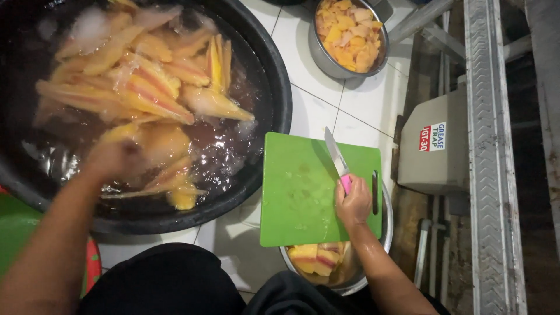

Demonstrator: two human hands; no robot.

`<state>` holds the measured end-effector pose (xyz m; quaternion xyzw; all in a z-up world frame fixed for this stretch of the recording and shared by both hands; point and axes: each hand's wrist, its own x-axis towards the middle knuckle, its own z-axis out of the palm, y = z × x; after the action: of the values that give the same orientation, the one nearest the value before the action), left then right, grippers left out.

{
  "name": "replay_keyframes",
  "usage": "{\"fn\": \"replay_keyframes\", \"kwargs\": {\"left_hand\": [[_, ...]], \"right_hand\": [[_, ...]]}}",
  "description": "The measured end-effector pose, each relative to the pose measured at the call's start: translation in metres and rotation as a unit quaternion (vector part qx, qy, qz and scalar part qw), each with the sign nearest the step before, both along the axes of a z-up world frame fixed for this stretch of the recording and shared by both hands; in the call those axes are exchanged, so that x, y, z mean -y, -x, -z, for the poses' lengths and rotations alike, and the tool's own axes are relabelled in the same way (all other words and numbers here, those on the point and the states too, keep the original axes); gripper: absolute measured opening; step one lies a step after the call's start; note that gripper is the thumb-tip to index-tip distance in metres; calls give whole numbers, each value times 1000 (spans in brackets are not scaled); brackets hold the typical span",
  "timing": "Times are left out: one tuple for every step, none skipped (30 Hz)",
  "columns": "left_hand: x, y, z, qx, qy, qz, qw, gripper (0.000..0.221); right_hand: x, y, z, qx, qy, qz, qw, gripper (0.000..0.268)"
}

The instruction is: Washing fish fillets in a large basin and slicing them on a cutting board.

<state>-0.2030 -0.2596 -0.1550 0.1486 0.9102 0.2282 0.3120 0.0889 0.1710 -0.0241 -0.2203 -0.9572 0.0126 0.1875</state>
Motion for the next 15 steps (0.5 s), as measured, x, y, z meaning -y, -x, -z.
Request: {"fn": "replay_keyframes", "kwargs": {"left_hand": [[7, 14, 10, -60, -17, -93, 994, 46], [10, 15, 1, -58, -18, -94, 994, 46], [13, 17, -8, -117, 34, -84, 989, 47], [15, 19, -18, -176, 85, -73, 978, 57], [14, 17, -14, -177, 84, -73, 978, 57], [13, 15, -10, -131, 93, -97, 982, 57], [12, 12, -6, -85, 104, -119, 984, 71], [12, 16, 13, -85, 103, -119, 984, 71], [14, 18, 32, -68, 52, -138, 987, 68], [16, 20, 52, -52, 0, -157, 986, 70], [11, 16, 38, -50, 2, -157, 986, 70], [7, 12, 24, -36, 20, -160, 986, 76], [3, 9, 9, -24, 39, -164, 985, 85], [1, 5, 10, -24, 41, -165, 985, 85], [0, 1, 10, -25, 35, -157, 987, 77]], "right_hand": [[3, 3, -2, -45, -22, -42, 998, 17], [3, 2, -1, -44, -24, -43, 998, 17], [3, 2, 0, -43, -23, -42, 998, 18], [2, 1, 1, -43, -23, -42, 998, 19], [2, 2, 1, -44, -25, -42, 998, 19], [2, 3, 0, -44, -30, -47, 997, 18], [3, 2, 0, -43, -33, -51, 997, 18], [2, 3, 1, -43, -34, -51, 997, 18], [1, 2, 3, -31, -38, -37, 998, 18], [1, 2, 5, -19, -42, -23, 999, 19], [0, 1, 6, -17, -40, -23, 999, 19], [-2, 1, 7, -10, -41, -24, 999, 18], [-3, 2, 8, -6, -41, -25, 999, 16], [-2, 3, 7, -6, -39, -27, 999, 16], [0, 3, 6, -13, -23, -17, 999, 16]]}}
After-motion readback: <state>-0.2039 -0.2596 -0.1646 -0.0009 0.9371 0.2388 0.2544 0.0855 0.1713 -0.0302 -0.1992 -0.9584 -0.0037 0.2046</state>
